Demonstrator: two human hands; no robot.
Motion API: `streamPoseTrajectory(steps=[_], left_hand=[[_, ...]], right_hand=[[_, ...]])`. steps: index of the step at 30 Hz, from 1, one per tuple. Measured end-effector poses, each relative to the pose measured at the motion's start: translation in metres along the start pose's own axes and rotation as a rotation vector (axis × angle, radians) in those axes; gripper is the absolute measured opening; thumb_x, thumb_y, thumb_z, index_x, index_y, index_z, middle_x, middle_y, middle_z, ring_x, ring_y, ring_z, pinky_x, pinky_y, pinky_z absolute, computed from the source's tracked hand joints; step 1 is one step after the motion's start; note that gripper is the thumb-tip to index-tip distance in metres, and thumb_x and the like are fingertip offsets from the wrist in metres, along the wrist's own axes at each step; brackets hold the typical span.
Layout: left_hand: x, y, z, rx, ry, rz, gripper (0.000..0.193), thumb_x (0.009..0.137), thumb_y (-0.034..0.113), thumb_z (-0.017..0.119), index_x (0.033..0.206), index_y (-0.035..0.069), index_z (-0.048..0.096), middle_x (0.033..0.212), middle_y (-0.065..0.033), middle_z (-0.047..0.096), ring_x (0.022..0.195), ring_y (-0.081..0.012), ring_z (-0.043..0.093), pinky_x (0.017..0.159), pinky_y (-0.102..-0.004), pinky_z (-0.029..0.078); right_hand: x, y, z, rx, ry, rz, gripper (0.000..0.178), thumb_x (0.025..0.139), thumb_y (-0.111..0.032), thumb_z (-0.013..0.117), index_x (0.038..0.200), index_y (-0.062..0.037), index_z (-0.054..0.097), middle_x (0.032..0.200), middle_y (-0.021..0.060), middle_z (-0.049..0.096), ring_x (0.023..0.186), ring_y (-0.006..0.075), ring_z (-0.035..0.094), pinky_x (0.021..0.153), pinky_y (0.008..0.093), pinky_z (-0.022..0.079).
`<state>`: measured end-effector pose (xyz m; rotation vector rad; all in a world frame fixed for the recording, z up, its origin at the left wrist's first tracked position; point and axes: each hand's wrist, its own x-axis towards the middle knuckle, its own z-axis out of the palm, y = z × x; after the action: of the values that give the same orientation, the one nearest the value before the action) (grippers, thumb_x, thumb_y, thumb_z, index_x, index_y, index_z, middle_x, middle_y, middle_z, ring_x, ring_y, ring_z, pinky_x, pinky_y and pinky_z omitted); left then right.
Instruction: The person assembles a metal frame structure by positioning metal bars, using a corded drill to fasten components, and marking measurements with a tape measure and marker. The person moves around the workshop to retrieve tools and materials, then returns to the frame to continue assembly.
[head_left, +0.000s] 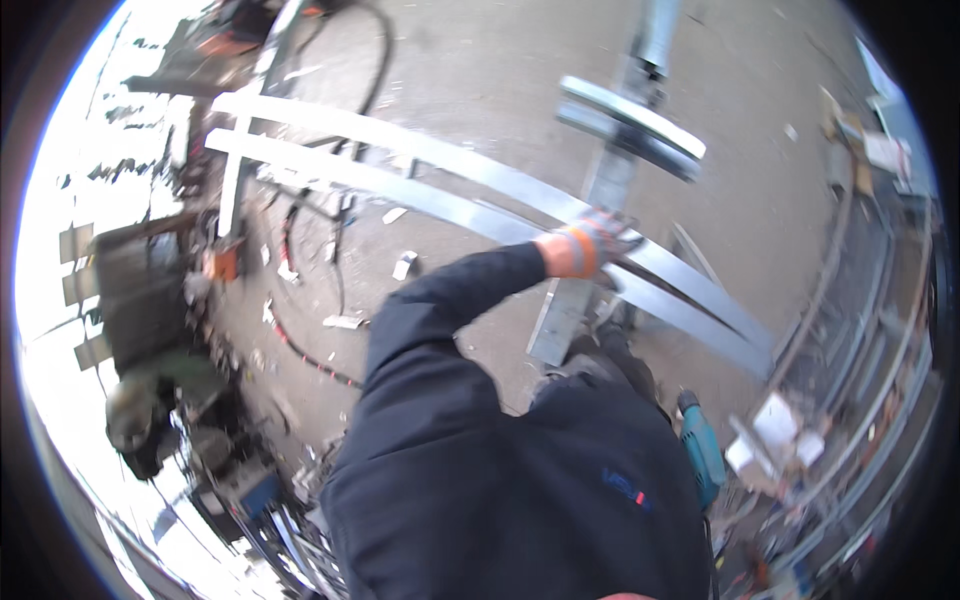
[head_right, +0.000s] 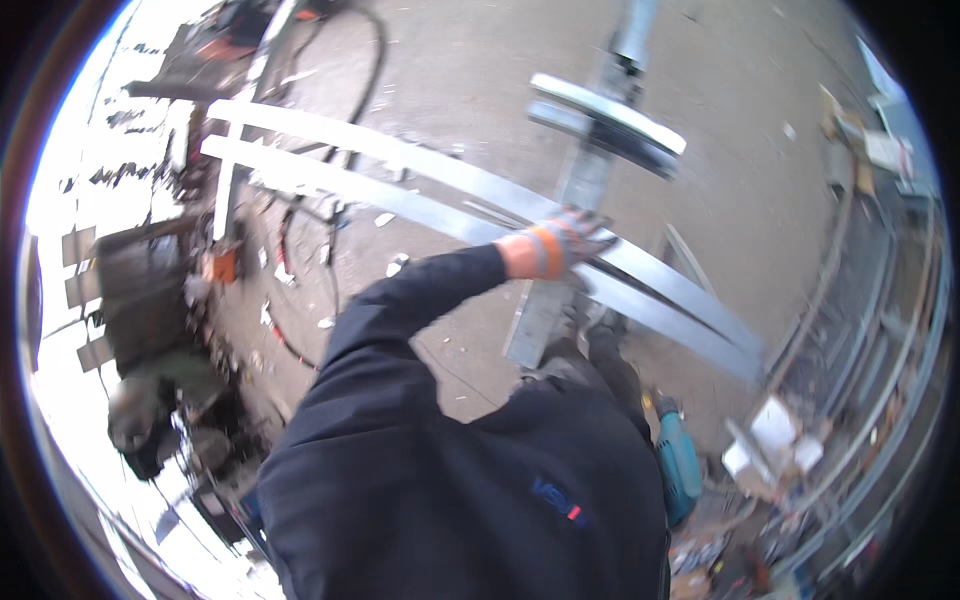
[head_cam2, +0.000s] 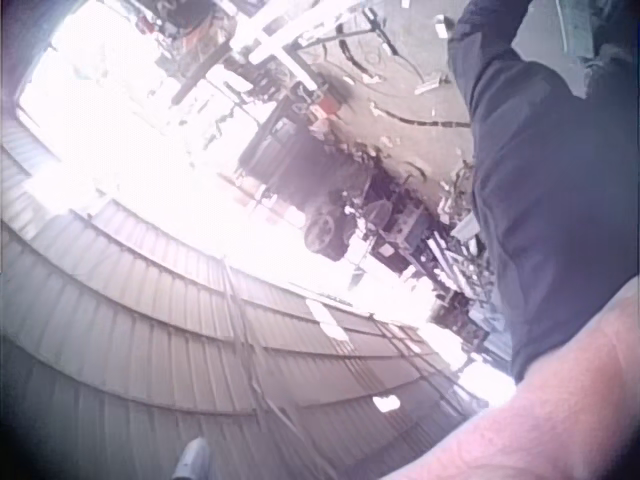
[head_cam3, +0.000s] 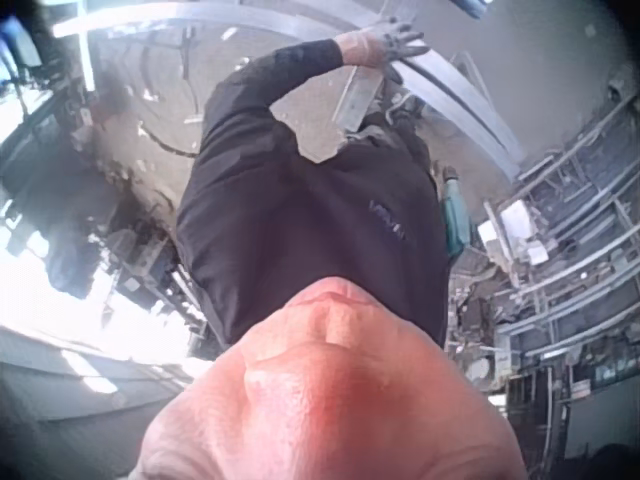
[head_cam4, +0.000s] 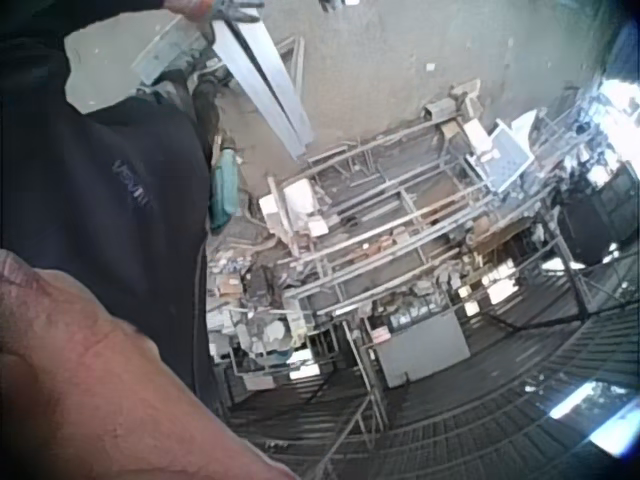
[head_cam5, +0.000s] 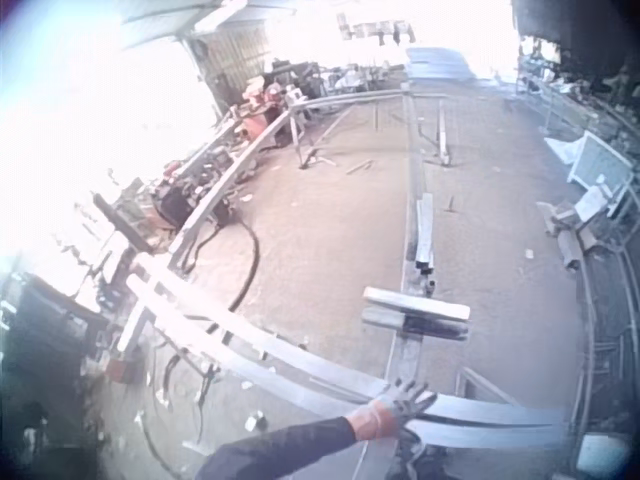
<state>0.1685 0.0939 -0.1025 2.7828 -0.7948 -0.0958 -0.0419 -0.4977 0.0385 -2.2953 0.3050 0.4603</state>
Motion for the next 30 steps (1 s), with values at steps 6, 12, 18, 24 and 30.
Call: streamPoseTrajectory(steps=[6, 12, 18, 24, 30], left_hand=[[-0.011, -0.017, -0.007, 0.145, -0.395, -0.063, 0.137, 0.073, 0.063, 0.096, 0.183, 0.025, 0.024, 0.188, -0.0188, 0.022, 0.167, -0.0467, 0.035, 0.129, -0.0763, 0.03], [-0.017, -0.016, -0.01, 0.073, -0.429, -0.114, 0.122, 0.074, 0.04, 0.096, 0.179, 0.023, 0.036, 0.168, -0.0261, 0.05, 0.153, -0.0436, 0.053, 0.121, -0.0653, 0.045], [-0.055, -0.031, 0.002, 0.062, -0.288, -0.115, 0.123, 0.07, 0.033, 0.098, 0.177, 0.019, 0.039, 0.164, -0.0222, 0.055, 0.15, -0.0418, 0.053, 0.124, -0.0624, 0.042], [-0.099, -0.062, -0.008, 0.092, -0.296, -0.193, 0.125, 0.067, 0.031, 0.1, 0.176, 0.018, 0.039, 0.166, -0.0201, 0.053, 0.153, -0.041, 0.052, 0.129, -0.0599, 0.038], [-0.141, -0.105, -0.024, 0.149, -0.365, -0.338, 0.125, 0.068, 0.027, 0.1, 0.176, 0.02, 0.039, 0.168, -0.018, 0.052, 0.157, -0.0398, 0.049, 0.133, -0.0567, 0.035]], right_hand=[[-0.071, -0.062, -0.026, 0.206, 0.003, 0.214, 0.065, 0.09, -0.007, 0.091, 0.15, -0.0007, 0.065, 0.127, 0.014, 0.079, 0.115, 0.0217, 0.076, 0.099, 0.0388, 0.062], [-0.051, -0.116, -0.021, 0.018, -0.021, 0.013, 0.068, 0.089, -0.003, 0.086, 0.152, 0.0017, 0.062, 0.122, 0.014, 0.078, 0.105, 0.0203, 0.076, 0.09, 0.0378, 0.063], [-0.05, -0.125, -0.027, 0.205, -0.044, 0.239, 0.068, 0.088, -0.005, 0.087, 0.151, 0.0033, 0.062, 0.124, 0.0166, 0.077, 0.108, 0.0252, 0.077, 0.096, 0.0388, 0.062], [-0.035, -0.109, -0.029, 0.112, -0.061, -0.092, 0.071, 0.09, -0.005, 0.087, 0.155, 0.0049, 0.06, 0.132, 0.0223, 0.077, 0.115, 0.0334, 0.079, 0.099, 0.0414, 0.062], [-0.018, -0.084, -0.045, -0.035, -0.169, -0.19, 0.085, 0.092, -0.01, 0.087, 0.166, 0.0037, 0.048, 0.14, 0.0246, 0.075, 0.124, 0.0318, 0.077, 0.105, 0.0424, 0.06]])
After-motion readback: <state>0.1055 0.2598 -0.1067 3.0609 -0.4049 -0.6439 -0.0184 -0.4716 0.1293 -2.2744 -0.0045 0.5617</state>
